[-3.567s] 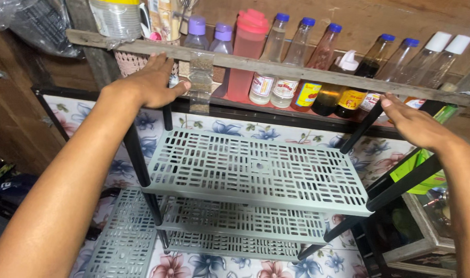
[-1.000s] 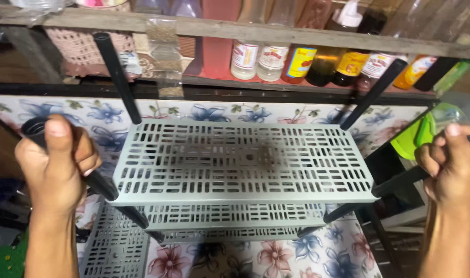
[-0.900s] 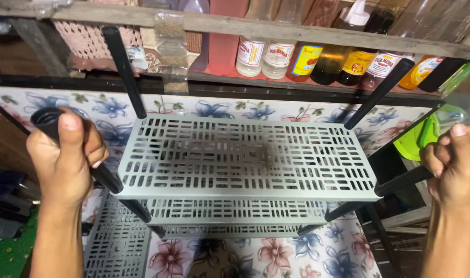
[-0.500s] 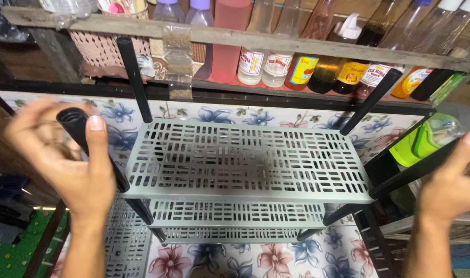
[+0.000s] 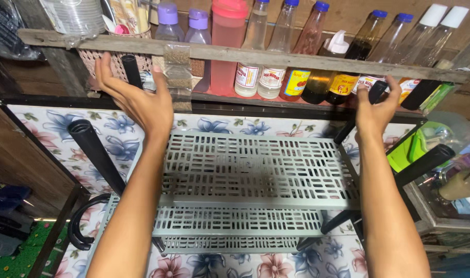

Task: The person assembles a multi-tier plastic shelving unit by inserting black vertical poles into the corners of light green perforated shelves and stacking them. The person aligns and secures each shelf layer, then places a final top shelf onto the assembled frame.

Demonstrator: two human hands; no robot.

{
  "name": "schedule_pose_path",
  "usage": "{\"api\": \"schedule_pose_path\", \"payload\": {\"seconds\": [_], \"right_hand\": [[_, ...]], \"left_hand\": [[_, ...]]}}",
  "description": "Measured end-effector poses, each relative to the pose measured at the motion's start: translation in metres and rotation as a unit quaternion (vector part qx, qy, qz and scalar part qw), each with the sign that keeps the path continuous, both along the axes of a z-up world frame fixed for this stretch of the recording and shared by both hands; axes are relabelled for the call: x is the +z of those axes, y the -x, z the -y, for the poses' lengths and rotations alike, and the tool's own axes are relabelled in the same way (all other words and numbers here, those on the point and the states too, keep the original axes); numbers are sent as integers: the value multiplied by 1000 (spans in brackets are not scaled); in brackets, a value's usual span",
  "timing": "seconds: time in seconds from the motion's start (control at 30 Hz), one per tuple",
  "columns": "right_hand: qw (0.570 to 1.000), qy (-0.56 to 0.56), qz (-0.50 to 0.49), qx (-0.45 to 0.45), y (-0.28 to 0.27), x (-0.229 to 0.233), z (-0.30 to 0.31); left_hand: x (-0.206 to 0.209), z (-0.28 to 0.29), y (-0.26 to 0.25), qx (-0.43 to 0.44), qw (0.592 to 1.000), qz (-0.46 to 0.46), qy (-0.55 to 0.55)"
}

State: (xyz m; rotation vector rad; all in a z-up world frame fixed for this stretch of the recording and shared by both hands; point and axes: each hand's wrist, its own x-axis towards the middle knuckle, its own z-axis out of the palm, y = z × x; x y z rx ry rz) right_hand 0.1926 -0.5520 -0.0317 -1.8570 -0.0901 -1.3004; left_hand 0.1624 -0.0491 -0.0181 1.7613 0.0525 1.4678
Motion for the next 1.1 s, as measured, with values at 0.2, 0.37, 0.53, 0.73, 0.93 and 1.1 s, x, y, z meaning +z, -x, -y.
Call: {"api": "schedule_pose_path", "payload": {"seconds": [0.2, 0.37, 0.53, 0.73, 0.93, 1.1], "right_hand": [[950, -254, -89, 157, -21, 1, 6], [966, -209, -113, 105, -22, -1, 5], [973, -204, -78, 79, -30, -3, 0], [962, -244, -37, 117, -25, -8, -1], [970, -214, -50, 105, -23, -8, 0], [968, -215, -56, 114, -30, -27, 12]], "left_hand": [[-21, -13, -43, 2, 982, -117, 151], [-27, -21, -39, -4, 991, -92, 99], [-25, -26, -35, -3, 994, -92, 59], [-32, -22, -47, -14, 994, -64, 84], [-36, -29, -42, -12, 993, -98, 64], [-63, -27, -46, -25, 992, -105, 66]]}}
